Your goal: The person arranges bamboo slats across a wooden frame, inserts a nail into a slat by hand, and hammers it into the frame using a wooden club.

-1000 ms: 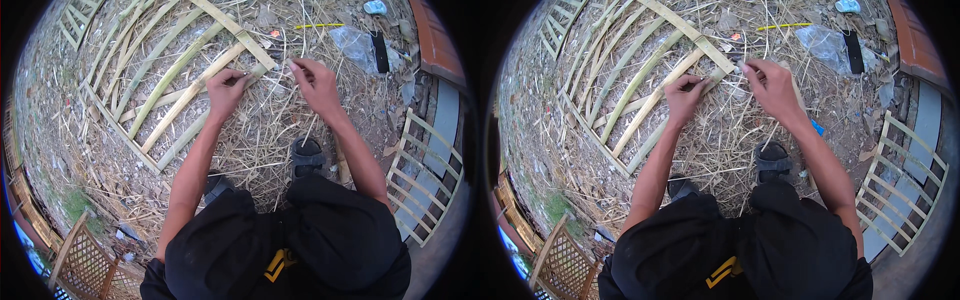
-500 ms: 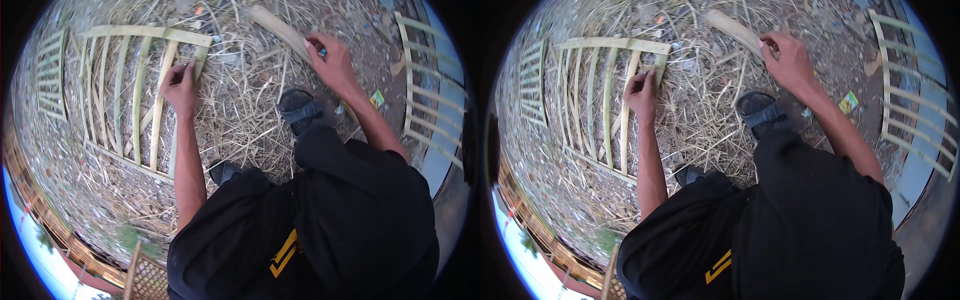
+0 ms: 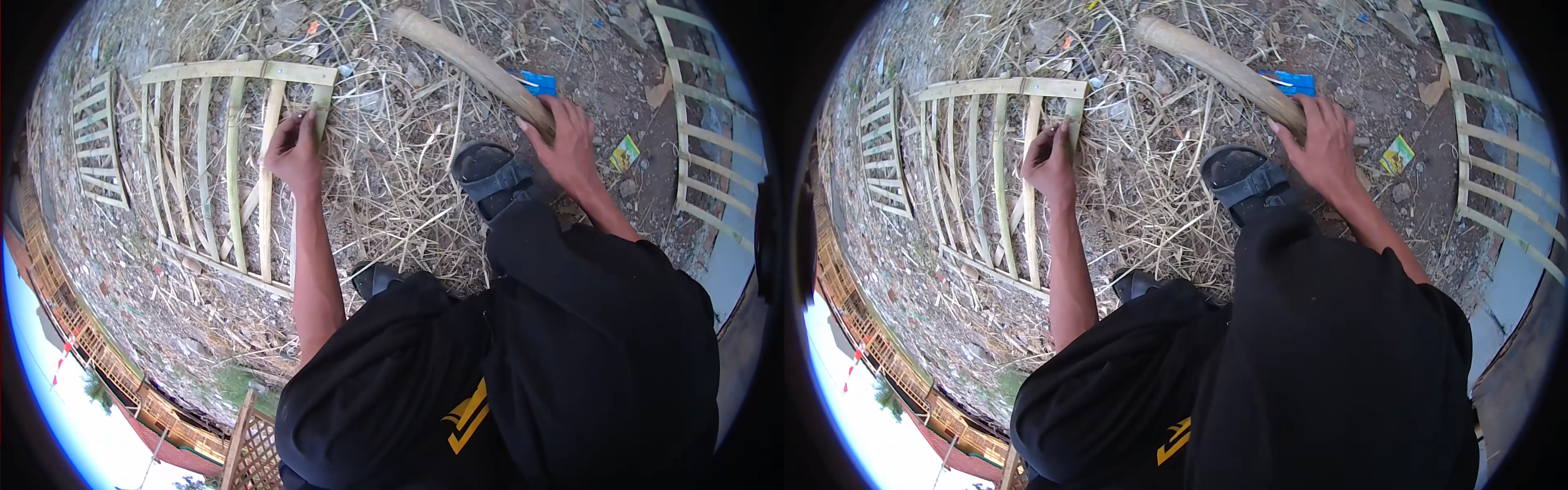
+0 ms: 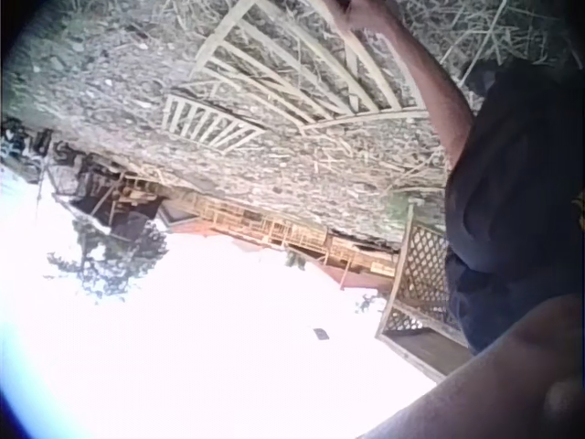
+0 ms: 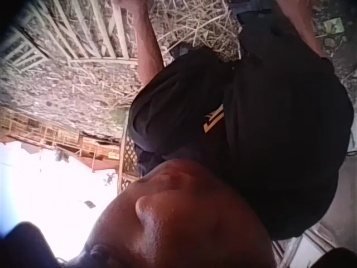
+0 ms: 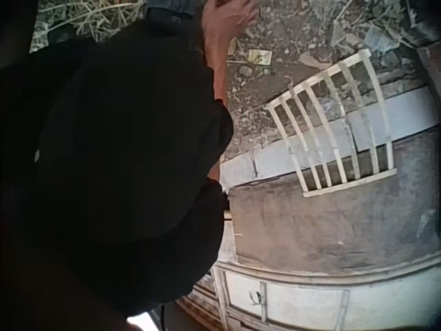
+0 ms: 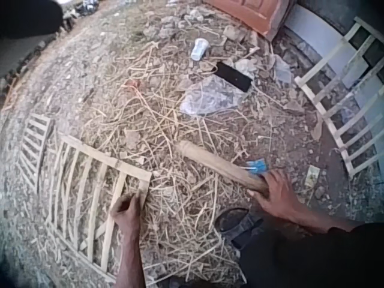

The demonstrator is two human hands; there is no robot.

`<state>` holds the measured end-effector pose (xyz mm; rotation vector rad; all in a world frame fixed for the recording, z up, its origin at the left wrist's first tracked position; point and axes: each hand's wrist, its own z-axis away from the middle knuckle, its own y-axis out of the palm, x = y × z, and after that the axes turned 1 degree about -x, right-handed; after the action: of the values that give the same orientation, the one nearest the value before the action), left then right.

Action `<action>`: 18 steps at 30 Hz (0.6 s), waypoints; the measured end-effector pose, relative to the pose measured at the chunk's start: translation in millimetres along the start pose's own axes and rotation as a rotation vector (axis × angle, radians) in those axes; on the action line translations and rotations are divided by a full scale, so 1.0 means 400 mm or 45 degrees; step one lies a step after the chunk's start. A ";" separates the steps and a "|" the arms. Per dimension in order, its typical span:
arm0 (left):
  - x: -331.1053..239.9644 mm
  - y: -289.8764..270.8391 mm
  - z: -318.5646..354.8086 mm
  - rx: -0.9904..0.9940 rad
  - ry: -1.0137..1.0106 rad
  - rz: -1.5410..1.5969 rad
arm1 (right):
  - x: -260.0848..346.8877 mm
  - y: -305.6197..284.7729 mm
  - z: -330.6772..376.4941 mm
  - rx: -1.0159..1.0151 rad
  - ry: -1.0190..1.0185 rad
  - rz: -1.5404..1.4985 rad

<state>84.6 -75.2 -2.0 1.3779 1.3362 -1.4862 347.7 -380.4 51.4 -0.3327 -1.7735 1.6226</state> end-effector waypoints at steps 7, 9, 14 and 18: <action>0.019 0.029 0.007 -0.066 -0.065 0.118 | -0.050 0.021 0.019 0.101 0.035 0.130; 0.021 0.020 0.001 -0.086 -0.051 0.053 | -0.043 0.014 0.014 0.109 0.036 0.015; 0.018 0.013 -0.002 -0.072 -0.049 -0.051 | 0.028 -0.046 0.002 0.138 0.095 -0.159; 0.022 0.028 0.007 -0.055 -0.115 0.056 | 0.091 -0.102 -0.028 0.244 0.148 -0.403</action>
<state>93.0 -78.9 -13.3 1.2899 1.2669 -1.4648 339.3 -356.8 101.5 -0.0517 -1.4842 1.4976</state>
